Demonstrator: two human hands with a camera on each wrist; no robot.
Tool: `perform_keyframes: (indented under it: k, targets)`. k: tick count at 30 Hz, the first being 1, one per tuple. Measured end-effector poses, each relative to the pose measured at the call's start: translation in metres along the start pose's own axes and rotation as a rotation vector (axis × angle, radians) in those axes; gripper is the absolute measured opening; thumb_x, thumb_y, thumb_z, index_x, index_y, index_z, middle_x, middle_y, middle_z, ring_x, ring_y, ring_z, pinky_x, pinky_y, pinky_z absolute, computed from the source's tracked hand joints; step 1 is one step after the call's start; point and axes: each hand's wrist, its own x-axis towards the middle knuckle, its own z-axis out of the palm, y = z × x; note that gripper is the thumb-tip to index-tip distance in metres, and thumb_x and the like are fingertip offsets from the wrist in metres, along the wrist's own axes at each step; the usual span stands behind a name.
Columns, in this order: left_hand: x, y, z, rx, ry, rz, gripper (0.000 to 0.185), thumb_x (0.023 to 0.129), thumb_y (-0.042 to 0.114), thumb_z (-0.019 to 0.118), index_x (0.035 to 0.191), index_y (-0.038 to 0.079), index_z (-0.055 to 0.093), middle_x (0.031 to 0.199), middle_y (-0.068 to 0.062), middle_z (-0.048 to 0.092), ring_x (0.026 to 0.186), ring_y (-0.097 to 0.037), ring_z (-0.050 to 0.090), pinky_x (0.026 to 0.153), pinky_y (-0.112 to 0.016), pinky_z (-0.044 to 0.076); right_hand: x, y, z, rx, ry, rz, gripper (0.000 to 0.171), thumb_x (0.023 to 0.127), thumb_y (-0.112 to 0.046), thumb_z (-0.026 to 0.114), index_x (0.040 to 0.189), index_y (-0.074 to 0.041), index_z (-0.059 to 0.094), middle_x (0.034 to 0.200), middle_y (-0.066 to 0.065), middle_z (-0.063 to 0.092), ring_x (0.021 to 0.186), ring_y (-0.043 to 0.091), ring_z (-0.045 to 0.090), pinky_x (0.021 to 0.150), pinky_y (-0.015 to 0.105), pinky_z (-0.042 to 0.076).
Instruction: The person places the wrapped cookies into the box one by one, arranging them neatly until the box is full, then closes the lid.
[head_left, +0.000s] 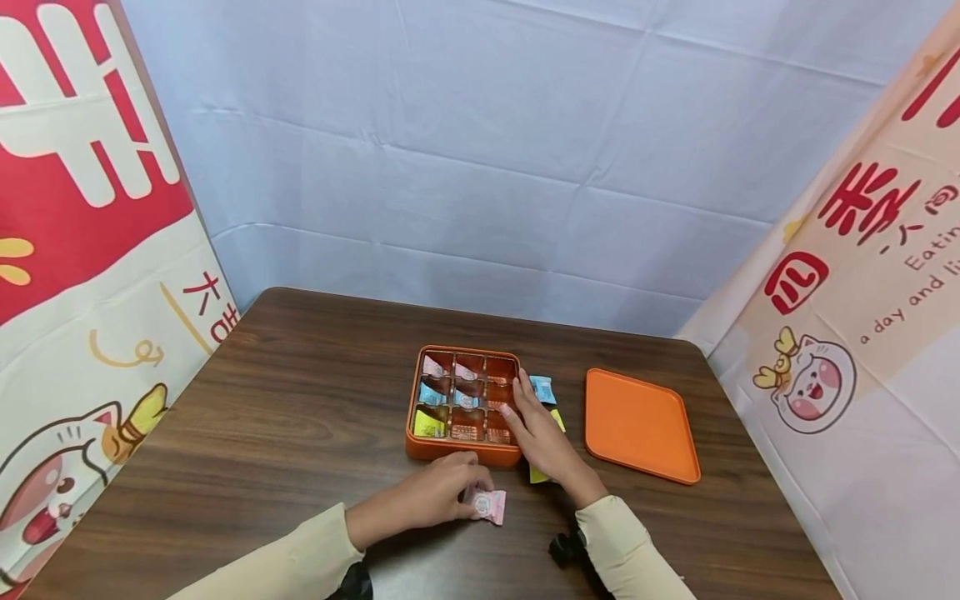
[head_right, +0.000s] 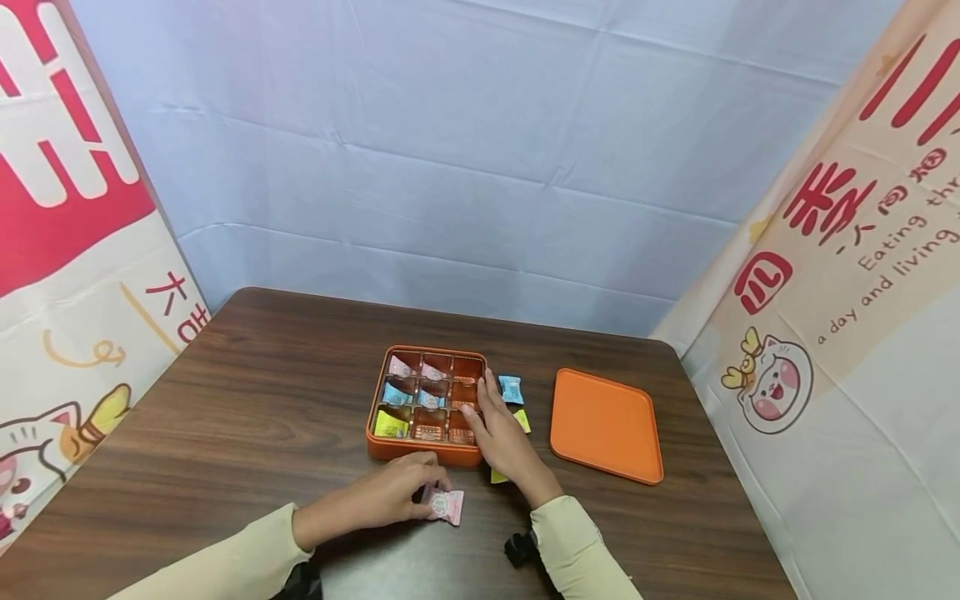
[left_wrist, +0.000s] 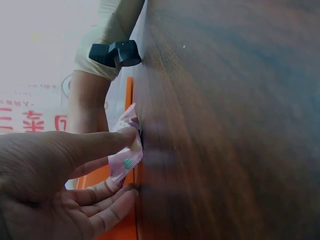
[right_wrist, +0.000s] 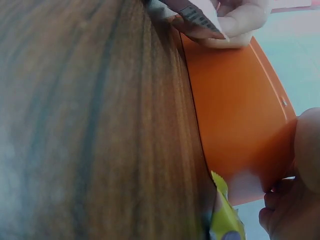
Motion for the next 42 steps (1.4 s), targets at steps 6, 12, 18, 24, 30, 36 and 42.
perform_keyframes:
  k: [6,12,18,24,30,36,42]
  targets:
    - [-0.001,-0.001,-0.002,-0.049,0.008,-0.007,0.024,0.082,0.017,0.087,0.101,0.020,0.073,0.093,0.013,0.059,0.082,-0.002,0.052,0.074,-0.019,0.045,0.000,-0.001,-0.001,0.015,-0.010,0.005,0.074,0.108,-0.055,0.035,0.162,-0.008,0.017,0.169,-0.006,-0.006,0.153,0.024,0.013,0.120,0.057,0.025]
    - [-0.002,-0.002,-0.002,-0.083,0.017,-0.028,0.021,0.082,0.015,0.087,0.097,0.020,0.073,0.092,0.014,0.060,0.084,-0.003,0.053,0.078,-0.021,0.044,-0.001,-0.001,0.000,0.009,-0.009,0.006,0.073,0.108,-0.054,0.035,0.162,-0.008,0.017,0.169,-0.007,-0.006,0.153,0.023,0.013,0.120,0.055,0.025]
    - [-0.003,-0.003,-0.004,-0.134,0.038,-0.009,0.020,0.080,0.008,0.086,0.093,0.018,0.074,0.090,0.015,0.067,0.080,0.000,0.055,0.074,-0.019,0.046,0.000,-0.001,0.000,0.001,-0.006,0.001,0.073,0.108,-0.054,0.035,0.162,-0.007,0.017,0.169,-0.006,-0.005,0.153,0.024,0.014,0.120,0.055,0.025]
    - [-0.003,-0.006,-0.010,-0.219,0.047,-0.015,0.019,0.081,0.006,0.085,0.091,0.019,0.076,0.083,0.017,0.067,0.070,-0.004,0.056,0.063,-0.015,0.044,0.000,-0.001,0.000,-0.009,0.002,0.000,0.072,0.108,-0.053,0.035,0.161,-0.007,0.018,0.169,-0.006,-0.005,0.153,0.025,0.016,0.120,0.055,0.026]
    - [-0.006,-0.009,-0.013,-0.314,0.085,-0.023,0.016,0.082,0.005,0.084,0.091,0.016,0.078,0.083,0.015,0.069,0.070,-0.003,0.056,0.062,-0.015,0.046,0.000,-0.002,0.000,-0.004,-0.003,0.009,0.071,0.109,-0.051,0.036,0.162,-0.007,0.018,0.169,-0.006,-0.005,0.153,0.023,0.014,0.120,0.055,0.025]
    - [-0.007,-0.011,-0.013,-0.423,0.085,-0.081,0.018,0.085,0.002,0.081,0.101,0.009,0.080,0.096,0.008,0.075,0.079,0.003,0.061,0.070,-0.017,0.052,0.000,-0.002,0.000,0.002,-0.006,0.011,0.071,0.109,-0.051,0.036,0.162,-0.007,0.018,0.169,-0.005,-0.005,0.153,0.023,0.014,0.120,0.055,0.025]
    - [-0.009,-0.012,-0.015,-0.556,0.082,-0.121,0.027,0.085,-0.006,0.075,0.109,0.004,0.078,0.102,-0.003,0.076,0.082,-0.007,0.070,0.071,-0.023,0.058,0.000,-0.002,0.000,0.000,-0.006,0.012,0.071,0.109,-0.051,0.036,0.162,-0.007,0.018,0.169,-0.005,-0.005,0.153,0.024,0.015,0.120,0.055,0.025]
